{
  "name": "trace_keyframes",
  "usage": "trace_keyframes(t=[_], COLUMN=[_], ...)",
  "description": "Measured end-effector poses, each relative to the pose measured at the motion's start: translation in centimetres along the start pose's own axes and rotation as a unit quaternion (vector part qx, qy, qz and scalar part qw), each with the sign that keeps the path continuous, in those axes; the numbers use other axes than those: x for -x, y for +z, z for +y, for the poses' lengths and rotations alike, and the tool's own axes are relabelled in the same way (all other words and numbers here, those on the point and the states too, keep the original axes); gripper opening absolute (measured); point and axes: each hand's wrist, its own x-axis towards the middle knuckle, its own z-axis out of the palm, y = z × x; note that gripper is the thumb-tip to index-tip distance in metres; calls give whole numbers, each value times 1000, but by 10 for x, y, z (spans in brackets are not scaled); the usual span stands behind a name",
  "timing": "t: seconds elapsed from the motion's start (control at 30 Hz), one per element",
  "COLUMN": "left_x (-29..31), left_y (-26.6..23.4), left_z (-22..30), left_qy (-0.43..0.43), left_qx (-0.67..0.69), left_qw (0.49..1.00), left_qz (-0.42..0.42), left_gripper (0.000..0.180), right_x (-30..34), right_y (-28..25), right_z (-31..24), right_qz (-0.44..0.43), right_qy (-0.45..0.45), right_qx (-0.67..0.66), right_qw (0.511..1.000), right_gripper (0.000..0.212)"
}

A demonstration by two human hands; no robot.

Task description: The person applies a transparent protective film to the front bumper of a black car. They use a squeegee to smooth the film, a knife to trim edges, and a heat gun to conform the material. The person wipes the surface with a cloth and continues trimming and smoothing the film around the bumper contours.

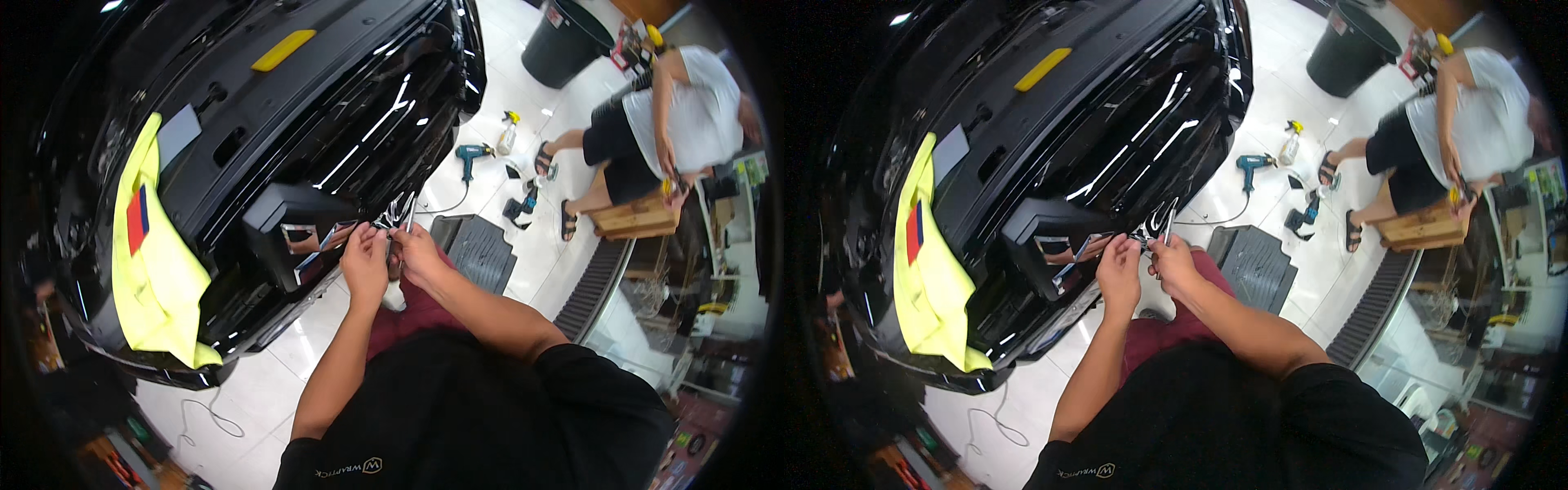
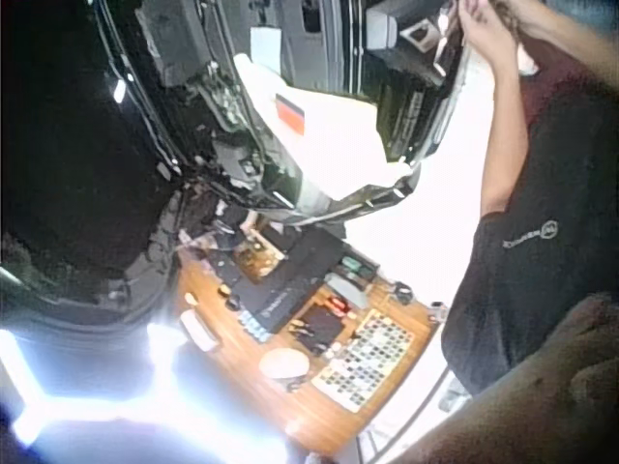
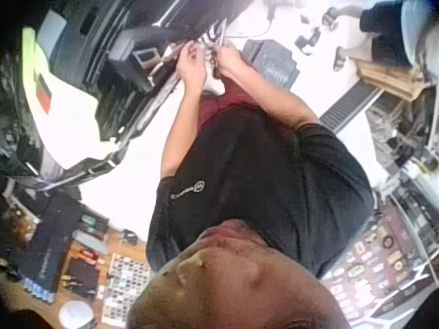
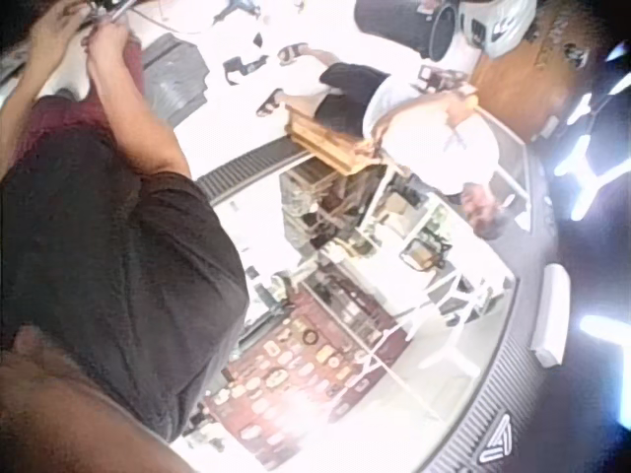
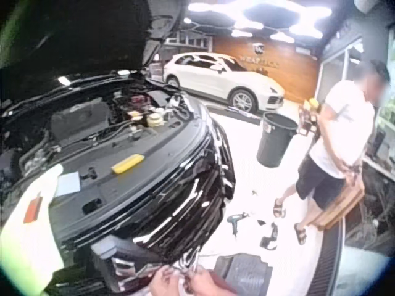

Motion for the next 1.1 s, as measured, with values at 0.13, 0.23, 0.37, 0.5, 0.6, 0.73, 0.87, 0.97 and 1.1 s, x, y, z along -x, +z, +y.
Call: trace_keyframes(t=[0.13,0.23,0.37,0.5,0.6,0.73,0.87,0.97,1.1], left_x=[-5,-3,-9,-10,-8,-16,-30,-33,-43], left_y=[20,39,51,70,88,103,107,105,97], left_z=[-14,-27,0,-13,-21,-25,-34,-29,-34], left_qy=[-35,-57,-35,-6,44,101,149,150,204], left_qx=[61,182,97,0,43,-12,-84,-89,52], left_qw=[995,968,968,941,900,851,822,821,847], left_qz=[76,164,228,340,431,516,544,543,488], left_gripper=[33,31,28,20,12,19,20,17,17], right_x=[11,10,-3,-35,-77,-117,-99,-94,-100], right_y=[-7,-15,-28,-75,-79,-35,-13,19,51], right_z=[-25,-40,-69,-111,-158,-193,-204,-191,-183], right_qz=[-20,-65,-156,-365,-529,-650,-581,-557,-538], right_qy=[3,16,41,-1,-82,-271,-461,-545,-577], right_qx=[61,123,269,571,544,428,426,411,510], right_qw=[998,990,949,735,646,567,517,473,342], right_gripper=[16,15,16,27,24,24,23,17,19])
